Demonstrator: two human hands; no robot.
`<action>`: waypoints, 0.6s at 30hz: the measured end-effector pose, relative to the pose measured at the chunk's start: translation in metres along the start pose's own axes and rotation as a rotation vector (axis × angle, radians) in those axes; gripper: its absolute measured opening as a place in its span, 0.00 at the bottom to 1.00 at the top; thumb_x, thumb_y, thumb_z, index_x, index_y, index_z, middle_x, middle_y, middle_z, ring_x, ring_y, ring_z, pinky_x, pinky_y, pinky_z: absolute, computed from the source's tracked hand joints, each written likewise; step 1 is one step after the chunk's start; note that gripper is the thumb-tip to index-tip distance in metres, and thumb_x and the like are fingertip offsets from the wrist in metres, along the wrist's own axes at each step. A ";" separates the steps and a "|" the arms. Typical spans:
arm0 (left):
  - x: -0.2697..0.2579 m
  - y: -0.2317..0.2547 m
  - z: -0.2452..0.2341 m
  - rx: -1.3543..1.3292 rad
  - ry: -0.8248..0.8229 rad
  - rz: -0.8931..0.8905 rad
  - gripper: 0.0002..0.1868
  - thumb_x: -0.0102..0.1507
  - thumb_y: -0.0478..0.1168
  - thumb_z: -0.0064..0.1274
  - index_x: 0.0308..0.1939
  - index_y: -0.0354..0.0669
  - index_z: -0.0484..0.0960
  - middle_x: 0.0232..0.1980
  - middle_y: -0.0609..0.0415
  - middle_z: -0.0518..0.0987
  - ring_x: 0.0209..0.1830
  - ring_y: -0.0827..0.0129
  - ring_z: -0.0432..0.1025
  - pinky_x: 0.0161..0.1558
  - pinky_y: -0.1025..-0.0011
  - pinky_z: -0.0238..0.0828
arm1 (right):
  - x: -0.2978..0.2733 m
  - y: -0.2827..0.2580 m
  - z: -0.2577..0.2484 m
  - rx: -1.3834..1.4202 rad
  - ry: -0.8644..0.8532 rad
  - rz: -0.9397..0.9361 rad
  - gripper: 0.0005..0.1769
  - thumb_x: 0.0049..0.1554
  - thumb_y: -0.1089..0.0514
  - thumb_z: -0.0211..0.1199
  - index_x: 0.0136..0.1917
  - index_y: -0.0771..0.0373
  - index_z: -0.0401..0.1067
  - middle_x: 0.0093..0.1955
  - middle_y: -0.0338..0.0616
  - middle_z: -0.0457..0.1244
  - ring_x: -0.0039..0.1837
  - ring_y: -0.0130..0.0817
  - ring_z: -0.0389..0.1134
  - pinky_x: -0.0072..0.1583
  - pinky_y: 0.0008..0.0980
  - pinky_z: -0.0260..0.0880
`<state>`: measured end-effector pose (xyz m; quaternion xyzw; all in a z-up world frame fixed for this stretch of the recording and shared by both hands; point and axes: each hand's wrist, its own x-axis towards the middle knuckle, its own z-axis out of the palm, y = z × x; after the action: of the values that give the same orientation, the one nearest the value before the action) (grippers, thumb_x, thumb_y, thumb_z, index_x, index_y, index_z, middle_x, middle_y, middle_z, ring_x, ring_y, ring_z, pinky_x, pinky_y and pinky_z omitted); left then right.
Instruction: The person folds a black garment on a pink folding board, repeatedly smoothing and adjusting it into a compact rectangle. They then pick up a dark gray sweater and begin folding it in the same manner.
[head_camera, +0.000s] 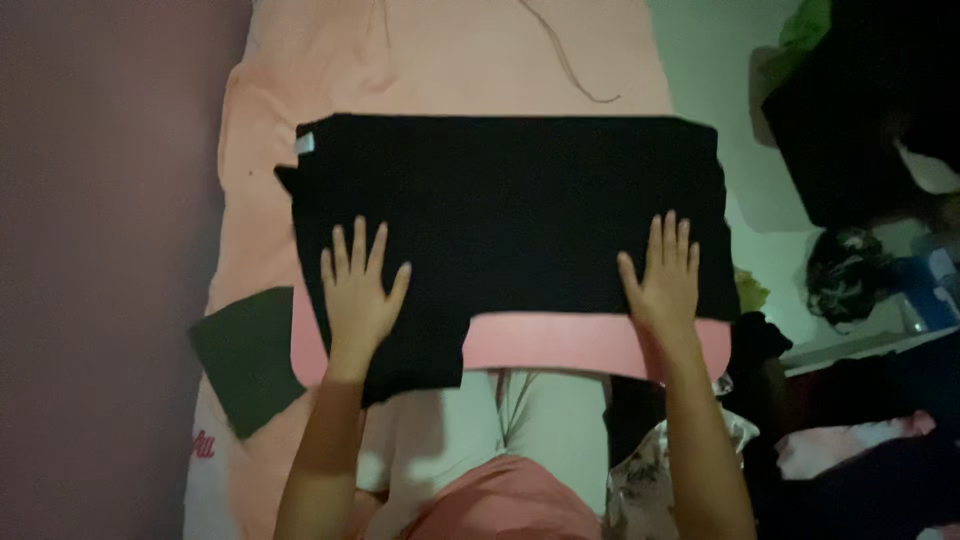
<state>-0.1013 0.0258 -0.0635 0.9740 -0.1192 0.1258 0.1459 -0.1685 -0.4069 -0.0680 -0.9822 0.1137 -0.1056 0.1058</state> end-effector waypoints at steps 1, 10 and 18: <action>0.008 -0.001 0.005 -0.026 0.018 0.013 0.36 0.70 0.60 0.43 0.79 0.50 0.65 0.84 0.44 0.54 0.84 0.43 0.43 0.78 0.41 0.37 | 0.005 0.002 0.006 0.010 0.005 0.010 0.44 0.66 0.34 0.43 0.84 0.65 0.45 0.87 0.55 0.38 0.87 0.49 0.32 0.81 0.52 0.29; 0.062 0.031 0.011 0.137 -0.042 -0.003 0.41 0.67 0.61 0.43 0.78 0.42 0.58 0.82 0.40 0.50 0.82 0.43 0.41 0.73 0.37 0.30 | 0.028 -0.072 -0.038 -0.109 -0.042 0.100 0.41 0.66 0.43 0.53 0.84 0.64 0.48 0.86 0.59 0.38 0.86 0.53 0.32 0.80 0.55 0.32; 0.053 0.103 0.041 -0.010 -0.102 0.160 0.34 0.72 0.55 0.37 0.80 0.47 0.57 0.83 0.48 0.52 0.84 0.52 0.41 0.78 0.43 0.31 | 0.013 -0.186 0.012 0.200 -0.151 -0.384 0.33 0.69 0.49 0.49 0.84 0.58 0.51 0.87 0.51 0.40 0.87 0.48 0.37 0.82 0.52 0.35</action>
<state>-0.0707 -0.0933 -0.0609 0.9657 -0.2046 0.0867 0.1341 -0.1161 -0.2313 -0.0339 -0.9755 -0.0948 -0.0606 0.1890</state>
